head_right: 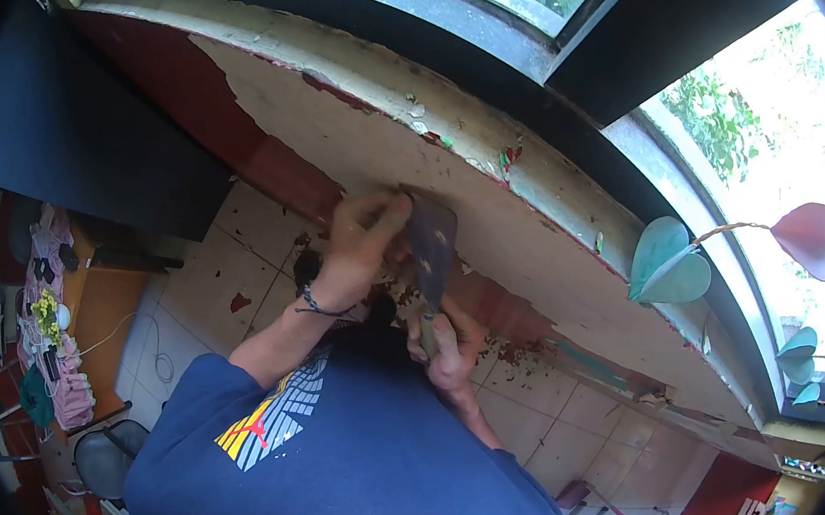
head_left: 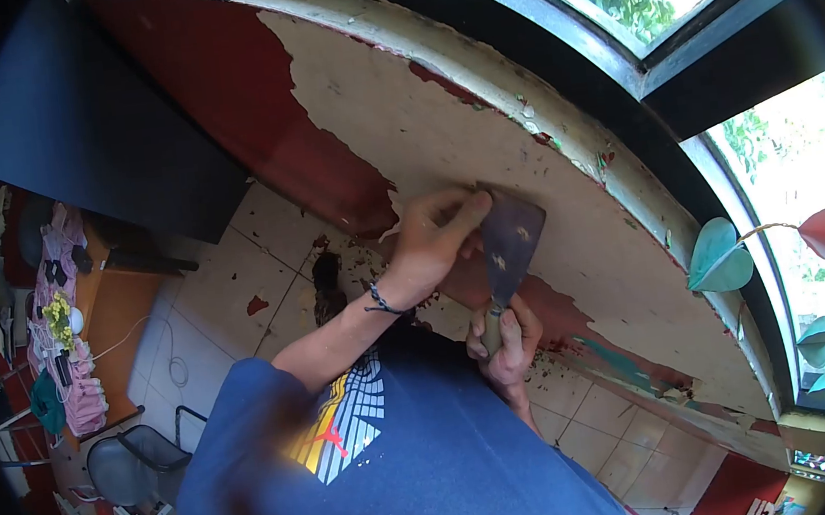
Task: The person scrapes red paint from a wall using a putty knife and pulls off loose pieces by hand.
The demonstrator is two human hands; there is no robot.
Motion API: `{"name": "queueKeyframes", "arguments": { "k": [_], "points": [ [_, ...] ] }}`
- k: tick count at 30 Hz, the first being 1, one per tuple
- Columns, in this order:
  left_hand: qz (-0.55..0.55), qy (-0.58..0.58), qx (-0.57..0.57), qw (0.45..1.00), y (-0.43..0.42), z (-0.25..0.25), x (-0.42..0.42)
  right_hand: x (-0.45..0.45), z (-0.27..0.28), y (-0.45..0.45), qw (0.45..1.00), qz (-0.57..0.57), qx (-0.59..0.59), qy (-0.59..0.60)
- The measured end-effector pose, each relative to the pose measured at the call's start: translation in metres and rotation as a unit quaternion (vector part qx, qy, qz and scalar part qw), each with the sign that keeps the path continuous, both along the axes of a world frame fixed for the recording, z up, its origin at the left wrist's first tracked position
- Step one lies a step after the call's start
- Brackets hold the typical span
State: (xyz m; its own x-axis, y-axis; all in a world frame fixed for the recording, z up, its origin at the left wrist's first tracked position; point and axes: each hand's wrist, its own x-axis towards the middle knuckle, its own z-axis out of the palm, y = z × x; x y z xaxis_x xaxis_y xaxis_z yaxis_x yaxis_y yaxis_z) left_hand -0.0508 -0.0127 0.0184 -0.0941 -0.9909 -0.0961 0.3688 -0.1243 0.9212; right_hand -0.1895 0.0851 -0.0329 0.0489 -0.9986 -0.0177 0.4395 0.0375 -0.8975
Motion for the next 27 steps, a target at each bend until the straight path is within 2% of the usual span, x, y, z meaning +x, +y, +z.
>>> {"name": "queueKeyframes", "arguments": {
  "k": [2,4,8,10,17,19,23,27],
  "points": [
    [-0.024,0.011,-0.001,1.000,0.008,-0.001,-0.010,-0.010,-0.004,0.007,1.000,-0.001,-0.012,0.005],
    [-0.076,0.015,-0.007,0.997,0.006,0.002,-0.014,-0.016,-0.001,0.011,0.999,-0.005,-0.009,-0.044],
    [-0.085,0.028,0.006,0.996,0.003,0.016,-0.010,-0.012,0.012,0.008,0.997,-0.016,0.006,-0.069],
    [-0.053,0.051,-0.005,0.997,0.000,0.018,-0.010,-0.004,0.022,0.005,0.997,-0.014,-0.012,-0.079],
    [-0.082,0.011,-0.025,0.996,0.002,0.012,-0.016,-0.020,0.015,0.011,0.993,-0.020,0.009,-0.118],
    [-0.049,0.015,-0.048,0.998,-0.001,0.017,-0.013,-0.020,0.023,0.002,0.994,0.018,0.007,-0.104],
    [0.004,0.011,-0.109,0.994,-0.007,0.024,-0.008,-0.007,0.020,-0.008,0.995,0.021,-0.030,-0.096],
    [-0.005,-0.059,-0.085,0.995,-0.001,0.021,-0.006,-0.013,0.011,-0.005,0.997,0.024,-0.032,-0.070]
  ]
}}
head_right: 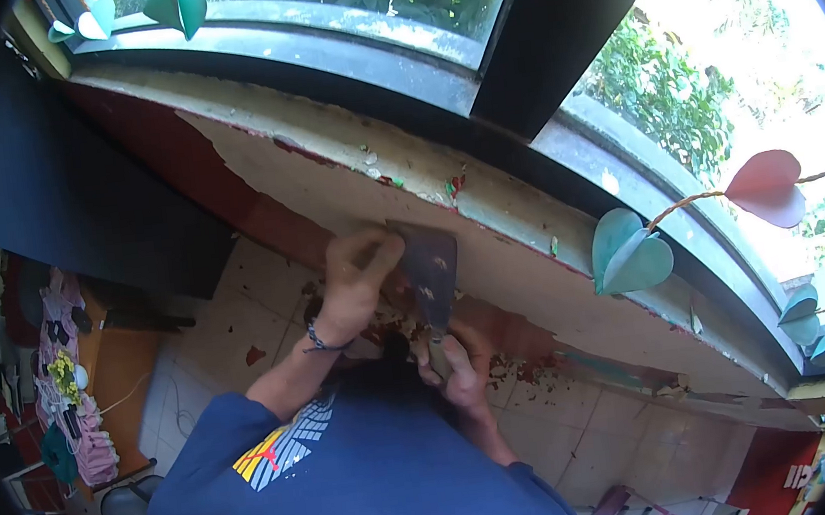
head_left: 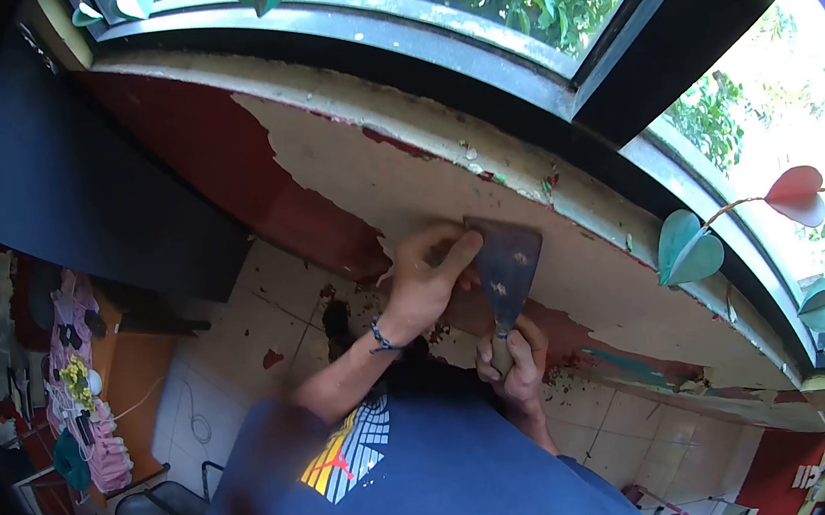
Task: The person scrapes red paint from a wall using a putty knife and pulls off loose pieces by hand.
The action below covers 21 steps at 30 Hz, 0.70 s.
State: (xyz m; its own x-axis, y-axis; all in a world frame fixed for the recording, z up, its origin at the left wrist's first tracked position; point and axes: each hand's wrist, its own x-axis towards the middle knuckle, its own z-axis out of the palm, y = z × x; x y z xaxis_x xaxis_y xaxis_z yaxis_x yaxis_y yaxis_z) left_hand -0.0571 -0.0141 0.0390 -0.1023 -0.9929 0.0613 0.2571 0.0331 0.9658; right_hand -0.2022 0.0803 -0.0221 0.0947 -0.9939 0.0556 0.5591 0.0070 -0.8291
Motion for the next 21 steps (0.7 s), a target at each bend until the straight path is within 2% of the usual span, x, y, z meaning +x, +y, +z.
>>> {"name": "queueKeyframes", "arguments": {
  "k": [2,5,7,13,17,19,21],
  "points": [
    [0.002,0.047,0.025,0.999,0.002,-0.011,-0.007,-0.008,-0.002,-0.004,1.000,-0.004,0.008,0.010],
    [0.003,0.039,0.000,0.999,0.000,-0.019,-0.009,-0.014,0.000,-0.007,0.998,-0.029,0.015,0.061],
    [0.004,0.035,-0.013,0.999,0.001,-0.019,-0.010,-0.019,-0.001,-0.011,0.988,-0.045,0.001,0.147],
    [0.020,0.002,0.002,1.000,0.004,-0.018,-0.011,-0.018,0.003,0.002,0.985,-0.042,-0.012,0.168],
    [-0.017,0.004,0.005,1.000,0.008,-0.018,-0.014,-0.022,-0.007,0.018,0.991,-0.031,-0.034,0.125],
    [-0.045,0.006,0.026,0.999,0.011,-0.010,-0.020,-0.017,0.002,0.024,0.997,-0.049,-0.048,0.027],
    [-0.058,-0.005,-0.094,0.994,0.016,0.004,-0.033,-0.012,0.011,0.026,0.998,-0.050,-0.043,0.005]
  ]
}}
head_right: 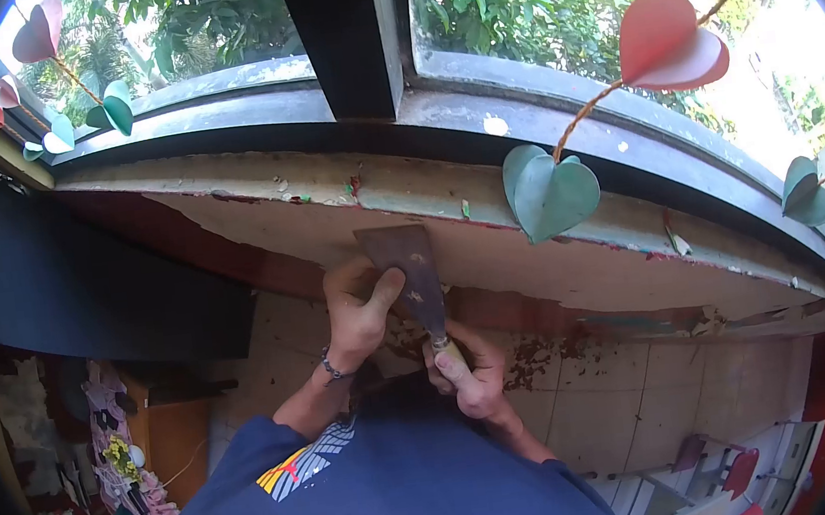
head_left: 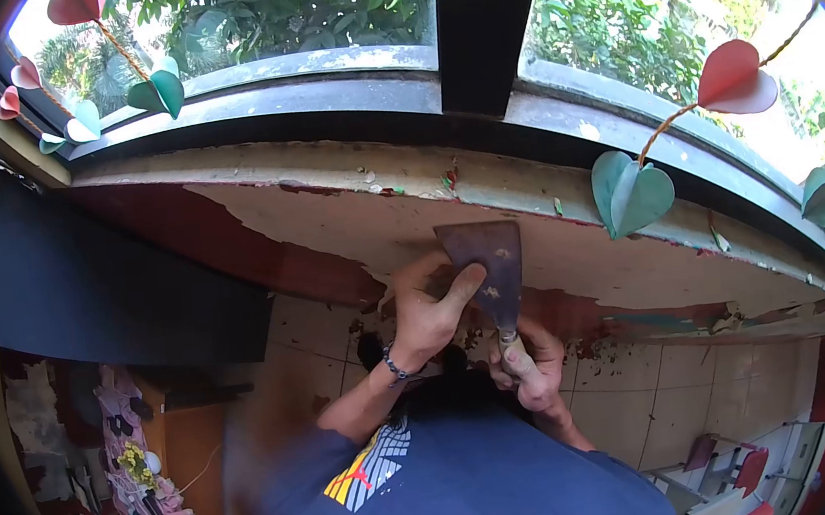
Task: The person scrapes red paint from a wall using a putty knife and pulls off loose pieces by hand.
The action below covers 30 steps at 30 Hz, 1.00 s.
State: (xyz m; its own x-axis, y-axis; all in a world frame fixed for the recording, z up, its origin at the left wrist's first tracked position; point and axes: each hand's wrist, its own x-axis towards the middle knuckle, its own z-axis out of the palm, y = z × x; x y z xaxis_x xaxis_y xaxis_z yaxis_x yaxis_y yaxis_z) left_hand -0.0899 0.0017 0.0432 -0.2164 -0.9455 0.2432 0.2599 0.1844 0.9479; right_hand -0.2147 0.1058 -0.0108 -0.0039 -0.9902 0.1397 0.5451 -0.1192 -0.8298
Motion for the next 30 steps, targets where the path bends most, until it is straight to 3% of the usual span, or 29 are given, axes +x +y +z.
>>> {"name": "queueKeyframes", "arguments": {
  "k": [5,7,10,20,23,25,30],
  "points": [
    [-0.002,0.008,0.004,1.000,-0.001,0.005,-0.007,0.000,0.007,0.005,1.000,-0.014,0.009,-0.023],
    [-0.003,-0.002,-0.002,1.000,-0.002,0.007,-0.009,-0.007,0.013,0.003,0.998,-0.014,0.059,0.029],
    [0.012,0.008,0.029,0.999,-0.004,0.014,-0.006,-0.006,0.027,-0.006,0.999,0.004,0.039,0.038],
    [0.025,-0.005,0.034,0.999,-0.003,0.012,0.000,0.000,0.023,-0.008,0.997,0.023,0.069,-0.011],
    [0.068,0.022,-0.026,0.997,-0.001,0.018,-0.001,0.004,0.028,-0.007,0.997,0.055,0.046,-0.034],
    [0.090,-0.034,-0.073,0.993,0.001,0.010,0.000,0.001,0.020,-0.003,0.996,0.053,0.074,-0.026],
    [0.058,-0.029,0.010,0.998,-0.002,0.007,-0.001,-0.004,0.021,-0.010,0.997,0.040,0.060,0.004]
  ]
}}
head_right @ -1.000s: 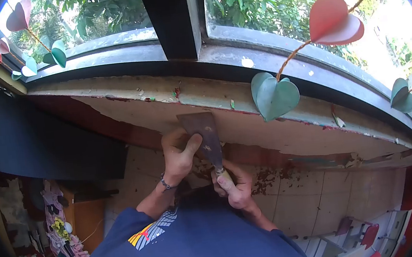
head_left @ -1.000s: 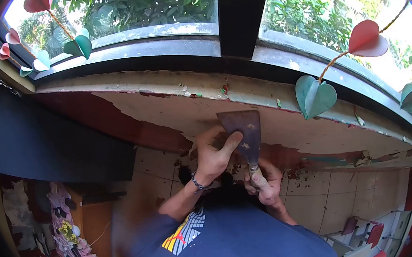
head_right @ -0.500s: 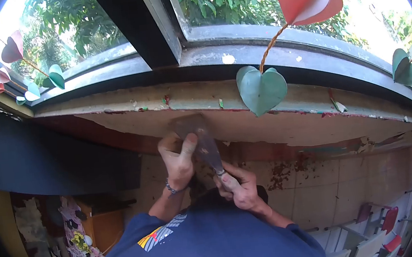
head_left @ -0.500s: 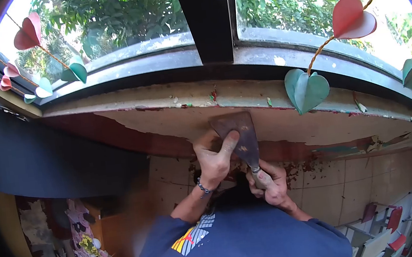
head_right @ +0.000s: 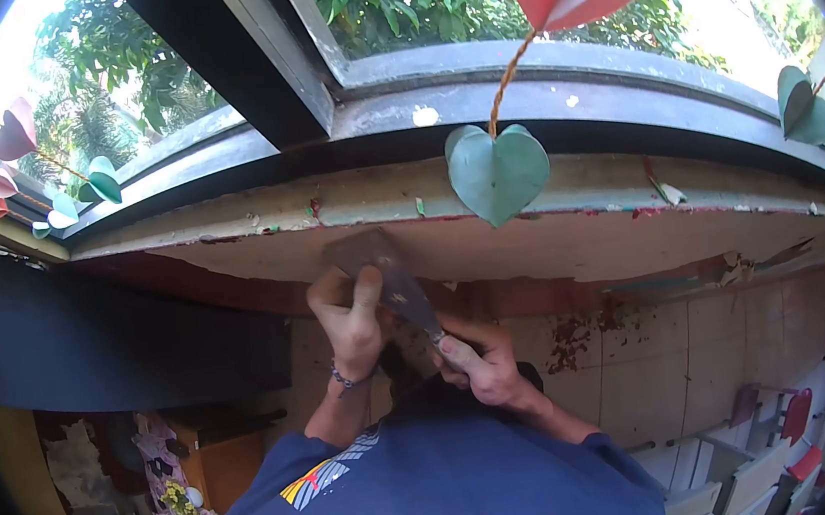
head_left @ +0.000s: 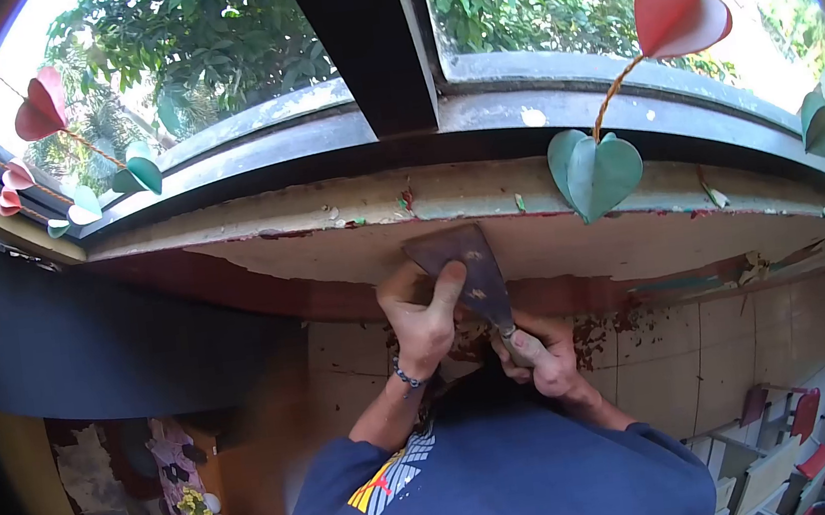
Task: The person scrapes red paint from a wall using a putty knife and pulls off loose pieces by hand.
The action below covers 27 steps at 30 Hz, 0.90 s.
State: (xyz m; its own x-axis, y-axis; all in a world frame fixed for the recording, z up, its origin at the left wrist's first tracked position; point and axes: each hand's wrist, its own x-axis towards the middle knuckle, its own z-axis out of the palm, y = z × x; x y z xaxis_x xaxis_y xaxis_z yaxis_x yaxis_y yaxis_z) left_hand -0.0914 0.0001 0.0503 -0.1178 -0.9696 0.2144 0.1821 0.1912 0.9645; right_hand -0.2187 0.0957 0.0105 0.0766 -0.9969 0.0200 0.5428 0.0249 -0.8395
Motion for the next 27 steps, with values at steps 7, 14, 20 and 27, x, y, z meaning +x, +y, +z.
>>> {"name": "queueKeyframes", "arguments": {
  "k": [7,14,20,27],
  "points": [
    [0.038,0.061,-0.067,0.995,0.001,0.014,0.003,0.007,0.018,0.005,0.998,0.042,0.023,-0.051],
    [0.045,0.088,-0.071,0.993,-0.015,0.027,0.004,0.005,0.048,-0.011,0.995,0.064,0.039,-0.062],
    [0.014,0.044,0.006,0.999,0.005,0.004,0.016,-0.002,0.014,0.002,0.995,0.081,0.052,-0.024],
    [0.013,0.032,0.001,0.999,0.005,0.009,0.016,0.006,0.015,0.002,0.995,0.075,0.067,-0.025]
  ]
}}
